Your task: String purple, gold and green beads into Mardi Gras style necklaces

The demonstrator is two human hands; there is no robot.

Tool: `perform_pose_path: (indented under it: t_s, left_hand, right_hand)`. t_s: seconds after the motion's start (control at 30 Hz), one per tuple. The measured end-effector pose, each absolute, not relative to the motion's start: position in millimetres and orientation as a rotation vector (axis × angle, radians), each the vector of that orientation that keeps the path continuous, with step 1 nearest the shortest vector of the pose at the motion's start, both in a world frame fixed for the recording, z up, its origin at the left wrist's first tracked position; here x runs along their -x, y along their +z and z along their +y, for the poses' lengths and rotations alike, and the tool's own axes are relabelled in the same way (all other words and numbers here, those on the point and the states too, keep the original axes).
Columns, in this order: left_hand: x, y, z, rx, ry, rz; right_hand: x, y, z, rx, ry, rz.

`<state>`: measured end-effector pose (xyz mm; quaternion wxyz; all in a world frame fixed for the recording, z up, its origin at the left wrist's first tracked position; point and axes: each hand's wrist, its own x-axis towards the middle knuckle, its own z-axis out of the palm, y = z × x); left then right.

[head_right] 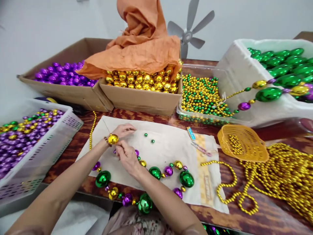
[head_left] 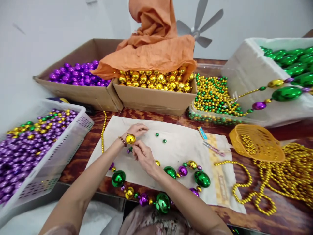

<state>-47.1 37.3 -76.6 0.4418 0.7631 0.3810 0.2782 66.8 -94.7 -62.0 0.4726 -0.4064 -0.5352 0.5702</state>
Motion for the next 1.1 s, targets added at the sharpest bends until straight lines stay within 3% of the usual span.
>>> perform_pose_path:
  t_s: [0.2,0.33,0.47,0.67,0.9,1.1]
  left_hand:
    - [-6.1,-86.4,53.8,-2.369,0.263,0.671]
    - [-11.7,-89.6,50.1,-2.413,0.231,0.711]
    - [1.4,-85.9,52.2,-2.033,0.553,0.856]
    - [72.0,-56.1,32.1,-0.84,1.204,0.977]
    - [132.4,-13.7,-11.2,-0.415,1.447,0.841]
    - [140.2,-3.9,-15.6,-0.334,1.51,0.834]
  right_hand:
    - [-71.2,-69.9,-99.2,1.007,1.383,-1.31]
    - [-70.4,-70.5,-97.7,0.992,1.4,-1.306]
    - [-66.3,-70.3,-96.2,0.985,1.464,-1.213]
    - [-58.4,-70.8,-93.8,1.019,1.581,-1.059]
    - [-43.9,-67.4,-81.8,1.02,1.523,-1.188]
    - [-42.0,-62.4,-77.6,1.049,1.511,-1.267]
